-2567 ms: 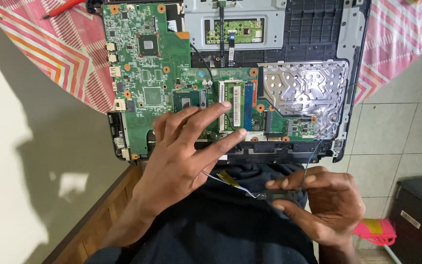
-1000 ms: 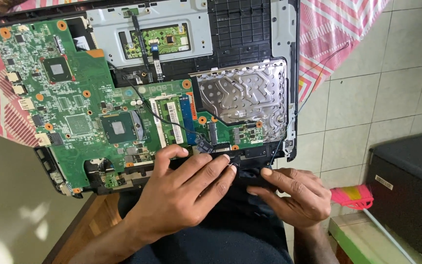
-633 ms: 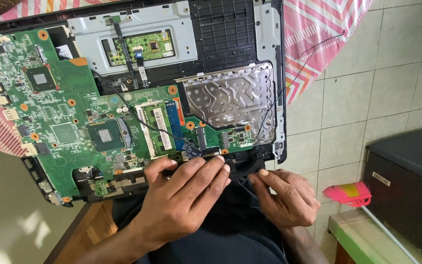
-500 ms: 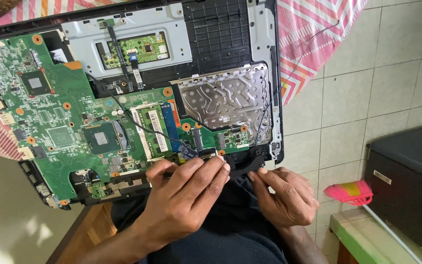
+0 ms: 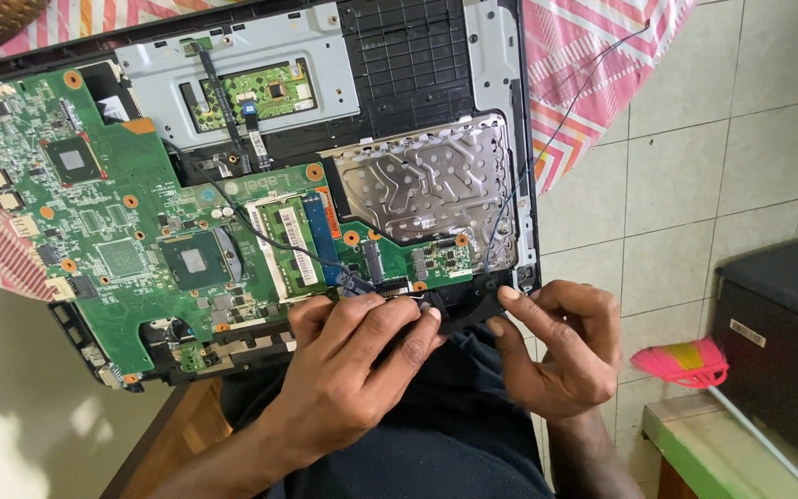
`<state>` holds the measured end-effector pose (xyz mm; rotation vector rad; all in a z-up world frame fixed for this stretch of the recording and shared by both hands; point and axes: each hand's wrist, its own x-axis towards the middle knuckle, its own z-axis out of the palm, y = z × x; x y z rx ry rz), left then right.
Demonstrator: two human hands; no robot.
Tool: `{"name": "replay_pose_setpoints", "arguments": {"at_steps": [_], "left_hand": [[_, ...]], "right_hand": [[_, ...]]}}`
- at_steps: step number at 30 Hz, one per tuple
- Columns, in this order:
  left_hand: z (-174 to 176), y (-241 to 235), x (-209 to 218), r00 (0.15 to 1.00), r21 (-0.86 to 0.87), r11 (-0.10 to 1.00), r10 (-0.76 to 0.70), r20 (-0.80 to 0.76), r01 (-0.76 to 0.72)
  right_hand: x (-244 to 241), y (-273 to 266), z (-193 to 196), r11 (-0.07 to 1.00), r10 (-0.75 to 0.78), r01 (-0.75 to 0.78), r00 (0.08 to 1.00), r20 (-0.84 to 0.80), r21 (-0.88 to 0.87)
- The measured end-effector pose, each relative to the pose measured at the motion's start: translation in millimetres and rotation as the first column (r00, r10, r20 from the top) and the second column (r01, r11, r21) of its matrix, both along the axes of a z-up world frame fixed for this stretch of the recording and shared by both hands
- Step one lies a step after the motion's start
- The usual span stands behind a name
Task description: The person works on a disassembled laptop placed on their lap, handling the motherboard and connecting ribbon cables. They then pick up a cooling fan and heat sink assembly and position it over the motherboard.
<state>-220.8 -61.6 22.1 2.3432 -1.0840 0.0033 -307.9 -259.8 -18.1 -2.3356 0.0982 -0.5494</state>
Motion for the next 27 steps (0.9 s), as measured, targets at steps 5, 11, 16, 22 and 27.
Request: {"name": "replay_pose_setpoints", "arguments": {"at_steps": [5, 11, 16, 22, 27], "left_hand": [[11.5, -4.1, 5.1, 0.999, -0.087, 0.996, 0.023, -0.038, -0.026], [26.5, -11.3, 18.0, 0.982, -0.108, 0.987, 0.099, -0.160, -0.117], [20.9, -10.2, 12.9, 0.983, -0.056, 0.983, 0.169, -0.075, -0.173], [15.0, -13.4, 5.0, 0.986, -0.055, 0.985, 0.163, 0.022, -0.162], [11.1, -11.9, 1.4, 0.983, -0.098, 0.979, 0.175, -0.056, -0.180]], "right_hand": [[16.2, -18.8, 15.9, 0.983, 0.166, -0.163, 0.986, -0.026, 0.090], [46.8, -26.6, 33.8, 0.937, 0.334, -0.316, 0.935, -0.119, 0.148], [59.2, -25.0, 33.4, 0.906, 0.421, -0.404, 0.893, -0.160, 0.126], [61.7, -22.4, 29.9, 0.910, 0.413, -0.401, 0.902, -0.128, 0.109], [46.4, -29.8, 25.6, 0.937, 0.344, -0.338, 0.935, -0.081, 0.087]]}}
